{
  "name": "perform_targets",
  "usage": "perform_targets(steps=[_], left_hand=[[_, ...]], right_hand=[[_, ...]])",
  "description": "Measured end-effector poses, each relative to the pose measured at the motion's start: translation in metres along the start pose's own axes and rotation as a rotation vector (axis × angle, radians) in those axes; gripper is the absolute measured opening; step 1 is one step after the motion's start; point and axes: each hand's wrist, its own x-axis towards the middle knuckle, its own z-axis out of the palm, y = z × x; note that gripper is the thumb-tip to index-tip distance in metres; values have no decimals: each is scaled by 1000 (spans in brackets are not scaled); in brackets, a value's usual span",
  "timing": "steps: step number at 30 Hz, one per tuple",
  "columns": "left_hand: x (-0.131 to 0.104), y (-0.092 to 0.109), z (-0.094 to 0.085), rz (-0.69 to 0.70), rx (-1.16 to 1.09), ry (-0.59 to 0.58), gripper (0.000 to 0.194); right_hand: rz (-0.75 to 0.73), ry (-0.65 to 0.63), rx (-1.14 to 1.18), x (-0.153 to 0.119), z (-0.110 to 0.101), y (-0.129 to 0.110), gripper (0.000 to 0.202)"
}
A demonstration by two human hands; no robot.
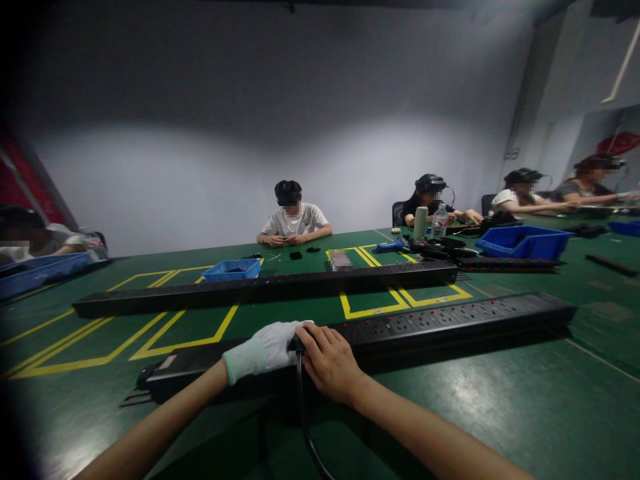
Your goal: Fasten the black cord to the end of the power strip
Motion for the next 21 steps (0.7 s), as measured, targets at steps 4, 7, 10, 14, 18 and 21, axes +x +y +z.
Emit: perform_targets(steps=[4,7,10,14,18,21], left_hand=[[1,-3,3,6,-10,-12,50],[1,-4,4,3,-8,-8,51],[1,-3,3,6,-15,-5,50],[1,-3,2,19,-11,-3,50],[1,-3,3,21,2,-1,49],[1,-4,5,11,13,-12,50]], right_hand=[[7,-6,-1,0,0,0,49],[2,4,-5,0,1,0,49],[0,7,-5,0,1,0,48],[2,-4,-1,0,-1,0,48],[-4,-7,-1,1,-1,0,47],[-5,5,-5,1,0,0,48]])
